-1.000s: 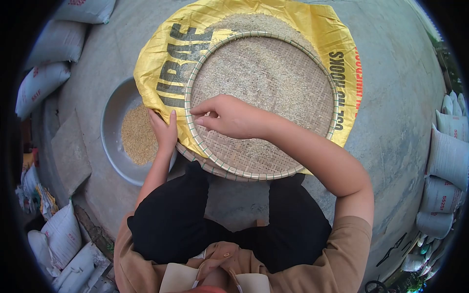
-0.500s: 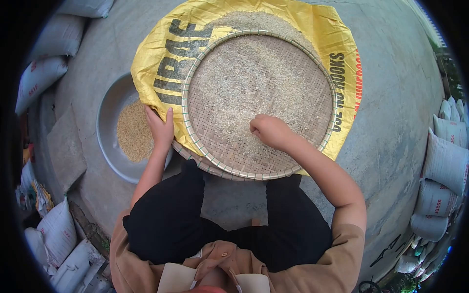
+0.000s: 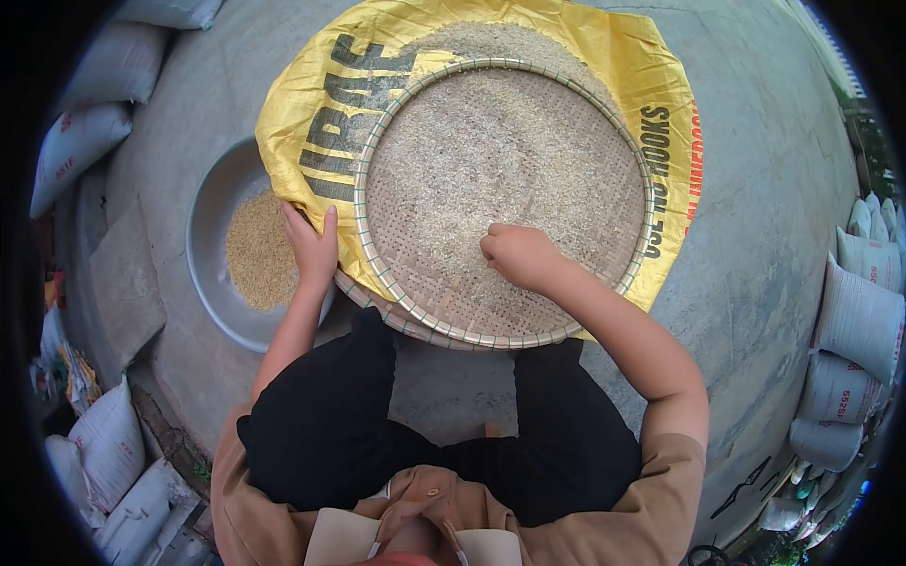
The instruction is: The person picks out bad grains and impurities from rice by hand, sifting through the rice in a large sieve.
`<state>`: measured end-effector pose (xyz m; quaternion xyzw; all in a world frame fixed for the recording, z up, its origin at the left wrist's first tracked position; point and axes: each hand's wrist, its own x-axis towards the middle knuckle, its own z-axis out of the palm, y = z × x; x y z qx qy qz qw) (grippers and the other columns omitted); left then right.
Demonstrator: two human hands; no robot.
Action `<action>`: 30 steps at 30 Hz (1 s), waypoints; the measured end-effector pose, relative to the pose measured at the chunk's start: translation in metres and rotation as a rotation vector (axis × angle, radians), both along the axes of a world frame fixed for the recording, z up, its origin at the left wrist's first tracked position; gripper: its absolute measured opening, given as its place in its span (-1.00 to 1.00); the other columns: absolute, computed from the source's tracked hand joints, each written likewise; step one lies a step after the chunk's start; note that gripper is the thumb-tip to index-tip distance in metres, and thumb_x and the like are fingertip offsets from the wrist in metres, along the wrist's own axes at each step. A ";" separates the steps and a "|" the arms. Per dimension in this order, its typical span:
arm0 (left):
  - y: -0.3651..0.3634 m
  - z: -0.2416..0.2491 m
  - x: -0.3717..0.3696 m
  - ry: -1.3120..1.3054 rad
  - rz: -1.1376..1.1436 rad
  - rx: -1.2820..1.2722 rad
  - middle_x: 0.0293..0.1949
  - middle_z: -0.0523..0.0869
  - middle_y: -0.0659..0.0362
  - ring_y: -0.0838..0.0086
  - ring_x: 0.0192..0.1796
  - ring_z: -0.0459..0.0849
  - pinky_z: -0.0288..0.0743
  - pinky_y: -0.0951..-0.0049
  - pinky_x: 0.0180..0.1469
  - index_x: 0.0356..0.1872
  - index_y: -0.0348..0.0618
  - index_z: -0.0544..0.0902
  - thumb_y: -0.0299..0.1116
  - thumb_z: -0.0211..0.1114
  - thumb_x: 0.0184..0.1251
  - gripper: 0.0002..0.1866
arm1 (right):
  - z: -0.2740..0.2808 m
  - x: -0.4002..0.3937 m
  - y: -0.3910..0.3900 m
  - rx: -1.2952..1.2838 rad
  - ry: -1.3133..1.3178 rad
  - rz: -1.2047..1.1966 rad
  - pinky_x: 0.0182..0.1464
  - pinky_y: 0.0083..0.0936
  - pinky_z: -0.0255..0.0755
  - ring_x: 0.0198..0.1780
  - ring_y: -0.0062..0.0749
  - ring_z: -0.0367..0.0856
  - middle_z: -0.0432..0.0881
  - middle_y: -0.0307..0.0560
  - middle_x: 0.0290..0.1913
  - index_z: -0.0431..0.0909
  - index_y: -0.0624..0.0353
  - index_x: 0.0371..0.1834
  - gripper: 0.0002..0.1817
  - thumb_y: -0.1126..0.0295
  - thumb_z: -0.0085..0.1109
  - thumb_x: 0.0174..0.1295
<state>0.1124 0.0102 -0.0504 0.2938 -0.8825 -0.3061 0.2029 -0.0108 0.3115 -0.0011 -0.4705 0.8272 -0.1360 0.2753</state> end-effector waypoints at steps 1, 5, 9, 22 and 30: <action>0.000 0.000 0.000 -0.002 0.001 -0.006 0.33 0.06 -0.32 -0.12 0.38 0.04 -0.09 0.08 0.40 0.36 -0.48 -0.12 -0.17 0.23 0.22 -0.10 | 0.001 0.000 0.000 0.008 -0.016 0.018 -0.21 -0.30 0.48 -0.21 -0.18 0.56 0.51 -0.11 -0.30 0.51 0.12 -0.40 -0.92 0.38 0.14 0.09; 0.000 0.001 0.000 -0.012 0.008 0.008 0.33 0.06 -0.32 -0.11 0.39 0.03 -0.09 0.08 0.40 0.36 -0.48 -0.12 -0.17 0.23 0.22 -0.09 | -0.002 0.000 0.001 0.014 0.008 0.022 -0.22 -0.31 0.47 -0.20 -0.20 0.55 0.50 -0.14 -0.31 0.50 0.11 -0.39 -0.91 0.40 0.19 0.05; 0.001 0.001 0.000 -0.022 0.016 0.006 0.34 0.05 -0.32 -0.11 0.39 0.03 -0.09 0.09 0.40 0.36 -0.48 -0.12 -0.17 0.23 0.22 -0.09 | 0.007 -0.003 0.002 -0.033 -0.025 -0.071 -0.23 -0.28 0.47 -0.24 -0.16 0.57 0.53 -0.10 -0.34 0.49 0.14 -0.38 -0.91 0.43 0.15 0.06; -0.001 -0.001 -0.003 0.001 0.010 0.059 0.33 0.06 -0.33 -0.14 0.38 0.06 -0.05 0.09 0.39 0.36 -0.49 -0.10 -0.12 0.25 0.19 -0.06 | 0.089 0.009 -0.127 -0.480 -1.189 0.024 -0.18 -0.49 0.51 -0.26 -0.40 0.68 0.66 0.01 -0.25 0.51 0.29 0.00 -0.72 0.48 0.06 0.23; 0.000 0.001 0.000 -0.027 0.016 0.008 0.34 0.06 -0.33 -0.13 0.38 0.05 -0.06 0.10 0.40 0.36 -0.49 -0.09 -0.15 0.24 0.21 -0.09 | 0.047 -0.007 -0.075 -0.209 -0.473 -0.091 -0.22 -0.52 0.49 -0.31 -0.42 0.63 0.65 -0.08 -0.34 0.58 0.23 -0.11 -0.76 0.43 0.18 0.15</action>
